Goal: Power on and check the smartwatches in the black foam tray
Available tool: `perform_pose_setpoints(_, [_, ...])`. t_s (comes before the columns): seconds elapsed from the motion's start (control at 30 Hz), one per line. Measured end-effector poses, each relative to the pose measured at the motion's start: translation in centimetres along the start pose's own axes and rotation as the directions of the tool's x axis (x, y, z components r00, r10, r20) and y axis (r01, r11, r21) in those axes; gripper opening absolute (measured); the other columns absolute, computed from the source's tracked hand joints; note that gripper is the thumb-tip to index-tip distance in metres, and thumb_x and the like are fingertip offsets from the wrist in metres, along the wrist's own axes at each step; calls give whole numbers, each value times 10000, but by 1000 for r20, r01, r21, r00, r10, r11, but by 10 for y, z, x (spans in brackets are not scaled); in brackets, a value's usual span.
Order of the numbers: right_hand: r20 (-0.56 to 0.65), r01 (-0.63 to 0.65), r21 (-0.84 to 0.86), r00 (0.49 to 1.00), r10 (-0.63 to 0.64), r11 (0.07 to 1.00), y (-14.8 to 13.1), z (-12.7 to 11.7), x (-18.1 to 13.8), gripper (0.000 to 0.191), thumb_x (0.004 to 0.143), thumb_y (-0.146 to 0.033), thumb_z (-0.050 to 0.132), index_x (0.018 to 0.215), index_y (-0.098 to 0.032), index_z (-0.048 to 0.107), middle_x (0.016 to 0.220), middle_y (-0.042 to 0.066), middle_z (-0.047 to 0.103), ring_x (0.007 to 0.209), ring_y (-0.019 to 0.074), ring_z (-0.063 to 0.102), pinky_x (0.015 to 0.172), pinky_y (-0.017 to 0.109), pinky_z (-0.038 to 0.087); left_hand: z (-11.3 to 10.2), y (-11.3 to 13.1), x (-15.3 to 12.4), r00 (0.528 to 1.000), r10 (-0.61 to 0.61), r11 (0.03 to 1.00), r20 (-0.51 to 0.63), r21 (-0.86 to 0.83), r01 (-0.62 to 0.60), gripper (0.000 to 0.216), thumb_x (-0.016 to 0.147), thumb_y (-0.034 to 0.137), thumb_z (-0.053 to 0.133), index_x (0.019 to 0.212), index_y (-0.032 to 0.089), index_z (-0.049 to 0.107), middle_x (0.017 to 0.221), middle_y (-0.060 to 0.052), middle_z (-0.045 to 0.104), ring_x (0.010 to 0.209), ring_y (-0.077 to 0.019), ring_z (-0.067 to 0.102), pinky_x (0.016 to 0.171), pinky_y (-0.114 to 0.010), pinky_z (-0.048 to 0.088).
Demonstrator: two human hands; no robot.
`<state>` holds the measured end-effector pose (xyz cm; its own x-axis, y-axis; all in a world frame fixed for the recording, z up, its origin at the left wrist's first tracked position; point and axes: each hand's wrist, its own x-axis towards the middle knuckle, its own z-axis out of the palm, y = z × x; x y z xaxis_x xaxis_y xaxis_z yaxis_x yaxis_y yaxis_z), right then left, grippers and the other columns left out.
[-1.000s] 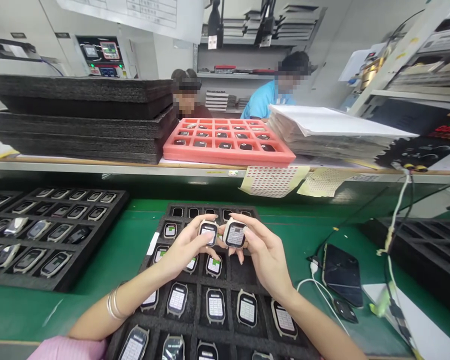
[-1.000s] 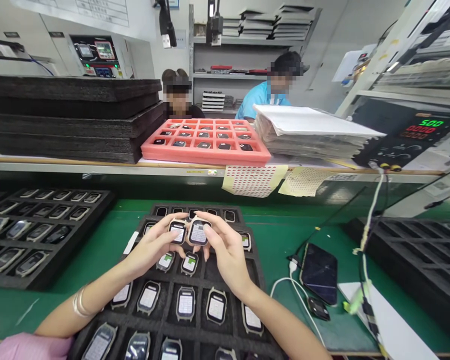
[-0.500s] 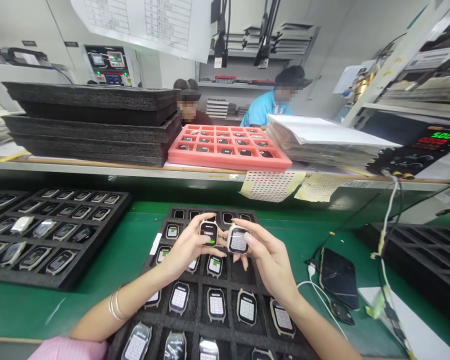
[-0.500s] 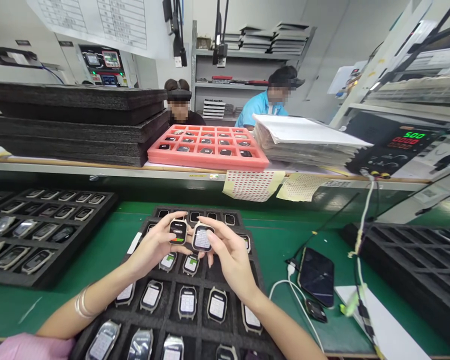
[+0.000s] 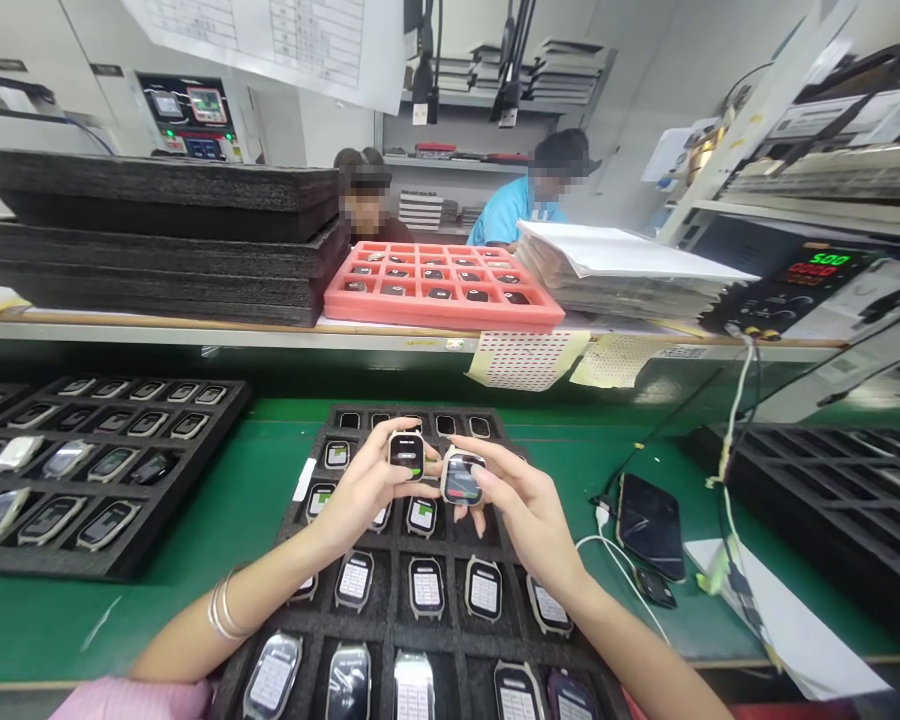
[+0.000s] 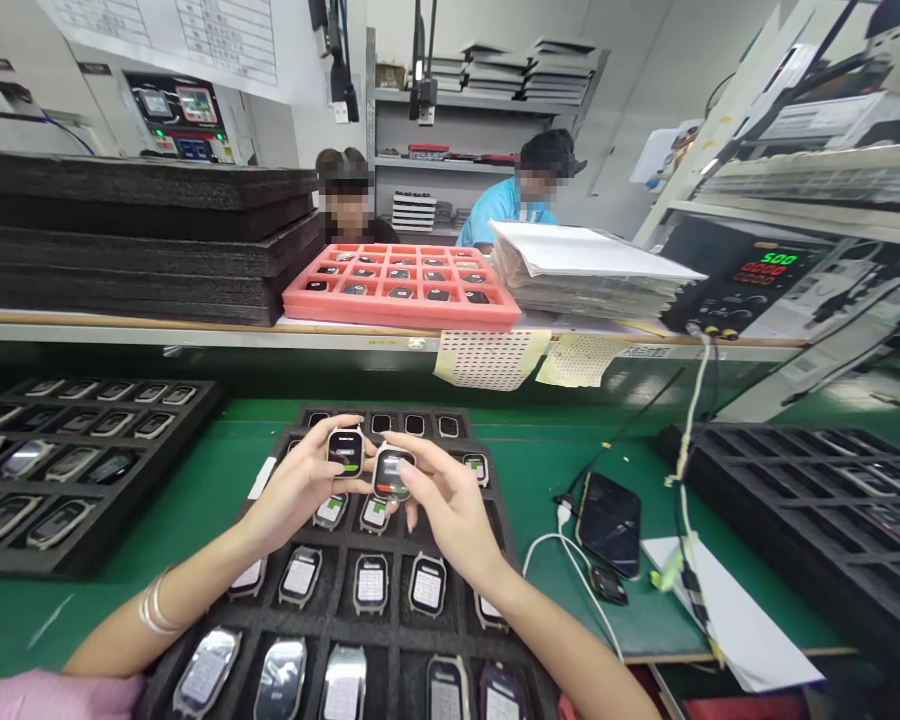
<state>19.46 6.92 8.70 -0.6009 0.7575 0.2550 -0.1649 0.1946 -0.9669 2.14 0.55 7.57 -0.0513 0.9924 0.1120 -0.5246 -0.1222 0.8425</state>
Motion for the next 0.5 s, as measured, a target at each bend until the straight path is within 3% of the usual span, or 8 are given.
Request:
perform_pose_setpoints(0.37, [-9, -39, 13, 999, 39, 999, -2, 1, -1, 269, 872, -254, 651, 1139, -222, 635, 945, 77, 694, 563, 109, 602, 406, 176, 451, -1, -2, 1, 999, -38, 999, 33, 2, 38, 418, 770, 91, 554, 1168, 211, 506, 989, -51, 642, 986, -229, 627, 810, -365, 550])
perform_pose_setpoints(0.43, [69, -47, 77, 997, 42, 996, -9, 2, -6, 374, 839, -219, 698, 1198, -263, 605, 991, 77, 683, 617, 123, 624, 449, 186, 489, 0, -1, 0, 998, -46, 999, 35, 14, 45, 386, 799, 114, 577, 1167, 209, 512, 988, -56, 648, 942, -212, 637, 791, -344, 555])
perform_pose_setpoints(0.5, [193, -67, 168, 981, 34, 984, -23, 4, -19, 597, 782, -194, 763, 1309, -333, 518, 1061, 77, 660, 716, 160, 657, 538, 229, 542, 2, -2, -2, 998, -48, 998, 38, 28, 47, 336, 840, 171, 600, 1164, 207, 519, 980, -63, 648, 890, -201, 647, 768, -335, 561])
